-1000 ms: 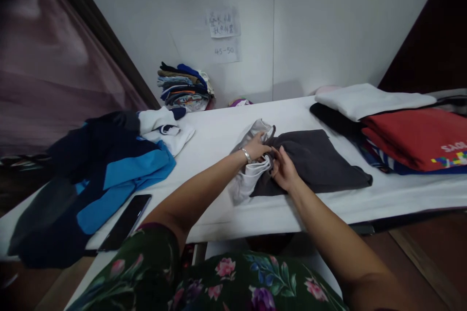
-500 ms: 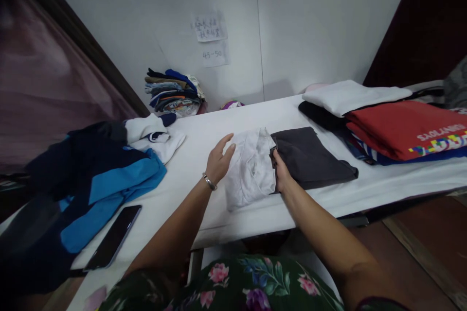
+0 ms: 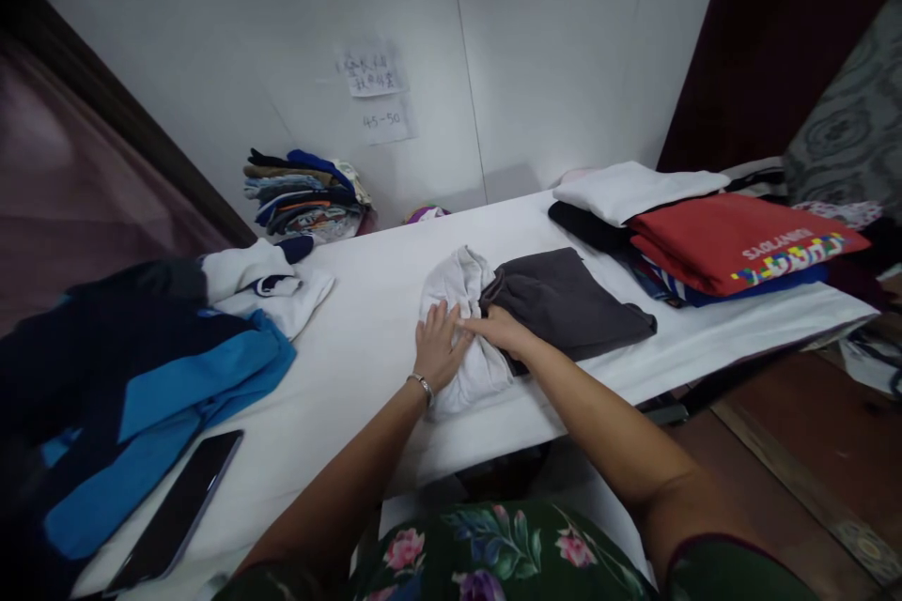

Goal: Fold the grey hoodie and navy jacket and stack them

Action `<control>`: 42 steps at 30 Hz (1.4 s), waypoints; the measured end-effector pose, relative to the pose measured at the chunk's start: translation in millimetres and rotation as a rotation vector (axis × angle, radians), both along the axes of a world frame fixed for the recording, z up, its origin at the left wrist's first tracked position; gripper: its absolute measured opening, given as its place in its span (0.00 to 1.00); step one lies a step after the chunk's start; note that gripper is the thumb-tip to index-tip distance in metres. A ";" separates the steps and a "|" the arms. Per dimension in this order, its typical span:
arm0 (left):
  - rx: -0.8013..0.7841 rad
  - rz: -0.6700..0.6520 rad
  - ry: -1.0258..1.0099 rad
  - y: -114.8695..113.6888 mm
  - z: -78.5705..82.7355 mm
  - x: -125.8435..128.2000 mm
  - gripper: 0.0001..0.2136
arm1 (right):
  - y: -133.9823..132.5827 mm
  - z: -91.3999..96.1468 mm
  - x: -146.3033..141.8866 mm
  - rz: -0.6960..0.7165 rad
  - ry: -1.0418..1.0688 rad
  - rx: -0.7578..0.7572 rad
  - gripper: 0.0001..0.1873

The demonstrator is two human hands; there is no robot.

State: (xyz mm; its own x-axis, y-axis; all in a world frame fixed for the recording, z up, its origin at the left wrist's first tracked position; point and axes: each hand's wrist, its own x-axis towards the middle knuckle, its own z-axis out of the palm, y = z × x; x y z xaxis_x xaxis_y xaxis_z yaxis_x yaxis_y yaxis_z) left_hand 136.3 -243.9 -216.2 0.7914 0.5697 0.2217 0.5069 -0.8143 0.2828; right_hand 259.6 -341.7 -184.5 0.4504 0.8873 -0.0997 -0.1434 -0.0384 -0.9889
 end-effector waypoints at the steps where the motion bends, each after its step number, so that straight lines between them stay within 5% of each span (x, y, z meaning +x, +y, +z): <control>1: -0.002 -0.004 0.001 0.0 0.3 -0.1 0.28 | -0.2 -0.2 1.1 -0.012 0.007 -0.008 0.25; 14: -0.368 -0.002 -0.276 0.7 11.4 3.8 0.20 | 2.0 -21.8 5.4 0.005 0.344 -0.001 0.18; 18: -0.262 0.006 -0.369 -2.2 19.9 -5.0 0.14 | -2.1 -26.5 9.0 -0.046 0.481 -0.023 0.15; 23: -0.160 0.007 -0.207 -12.6 31.7 0.5 0.16 | -5.4 -26.5 9.1 0.010 0.603 -0.052 0.13; 34: -0.079 0.075 0.060 -12.1 27.1 29.5 0.08 | -7.2 -30.0 6.8 0.013 0.492 -0.045 0.09; 42: -0.455 0.055 -0.172 -3.8 37.3 23.2 0.09 | -6.8 -31.1 7.6 0.016 0.536 -0.013 0.13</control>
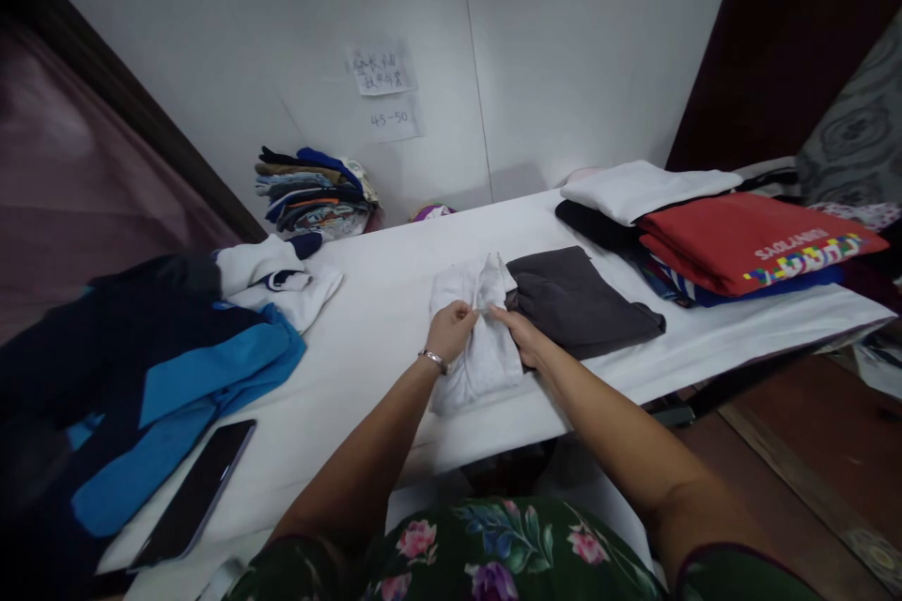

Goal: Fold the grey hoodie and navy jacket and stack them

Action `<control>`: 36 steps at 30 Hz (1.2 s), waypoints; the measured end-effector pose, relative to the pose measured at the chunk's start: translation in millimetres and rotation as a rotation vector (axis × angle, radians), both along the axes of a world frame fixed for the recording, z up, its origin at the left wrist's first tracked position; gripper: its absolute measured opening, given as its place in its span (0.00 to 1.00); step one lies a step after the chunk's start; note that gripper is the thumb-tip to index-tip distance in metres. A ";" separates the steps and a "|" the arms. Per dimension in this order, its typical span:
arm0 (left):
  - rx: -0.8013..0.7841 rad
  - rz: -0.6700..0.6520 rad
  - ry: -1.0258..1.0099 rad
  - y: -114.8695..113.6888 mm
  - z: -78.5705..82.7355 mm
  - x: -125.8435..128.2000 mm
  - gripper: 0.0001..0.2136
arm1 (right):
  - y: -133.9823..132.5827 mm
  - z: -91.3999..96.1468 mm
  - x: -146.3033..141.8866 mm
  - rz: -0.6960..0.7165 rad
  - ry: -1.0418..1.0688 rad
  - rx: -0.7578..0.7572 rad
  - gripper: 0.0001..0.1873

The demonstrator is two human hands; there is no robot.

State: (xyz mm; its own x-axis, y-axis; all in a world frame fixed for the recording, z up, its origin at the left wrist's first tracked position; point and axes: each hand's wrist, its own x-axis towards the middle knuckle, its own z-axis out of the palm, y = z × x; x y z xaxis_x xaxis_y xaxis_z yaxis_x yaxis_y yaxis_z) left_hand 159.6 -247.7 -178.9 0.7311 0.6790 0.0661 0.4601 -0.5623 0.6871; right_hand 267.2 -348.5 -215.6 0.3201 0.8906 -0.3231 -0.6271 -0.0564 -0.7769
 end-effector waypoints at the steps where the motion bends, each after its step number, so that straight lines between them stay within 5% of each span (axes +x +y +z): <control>1: 0.015 -0.009 -0.005 -2.3 -1.2 -0.3 0.09 | 0.7 0.3 0.3 0.013 -0.006 -0.002 0.14; 7: 0.147 -0.090 0.031 -11.4 -14.0 -2.5 0.09 | 6.5 2.2 -2.4 -0.003 -0.159 -0.079 0.15; 11: -0.172 -0.144 -0.166 1.2 -14.5 -12.0 0.13 | 7.7 6.8 -6.0 -0.094 -0.252 -0.066 0.12; 14: -0.293 -0.027 -0.382 12.6 -8.2 -21.1 0.13 | 6.3 20.3 -2.8 -0.136 -0.314 -0.038 0.12; 18: -0.078 0.091 -0.486 22.3 4.3 -29.4 0.12 | -6.4 53.6 22.6 -0.169 -0.372 0.024 0.16; 23: 0.222 -0.135 -0.386 17.0 2.1 -15.9 0.16 | -49.3 82.0 97.6 -0.332 -0.451 -0.009 0.19; 30: 0.308 -0.397 0.034 -15.7 -35.8 24.9 0.26 | -106.4 29.1 177.4 -0.446 -0.595 -0.515 0.15; 36: 0.340 -0.355 0.064 -21.3 -36.6 29.4 0.26 | -111.8 19.0 187.2 -0.494 -0.665 -0.315 0.16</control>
State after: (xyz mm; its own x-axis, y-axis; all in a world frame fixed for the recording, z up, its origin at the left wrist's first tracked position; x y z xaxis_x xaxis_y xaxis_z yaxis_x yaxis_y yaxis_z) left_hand 188.9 -268.9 -215.6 0.9231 0.3355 0.1879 0.2352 -0.8792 0.4143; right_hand 454.4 -460.3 -196.6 0.8535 0.5019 -0.1403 -0.0608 -0.1715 -0.9833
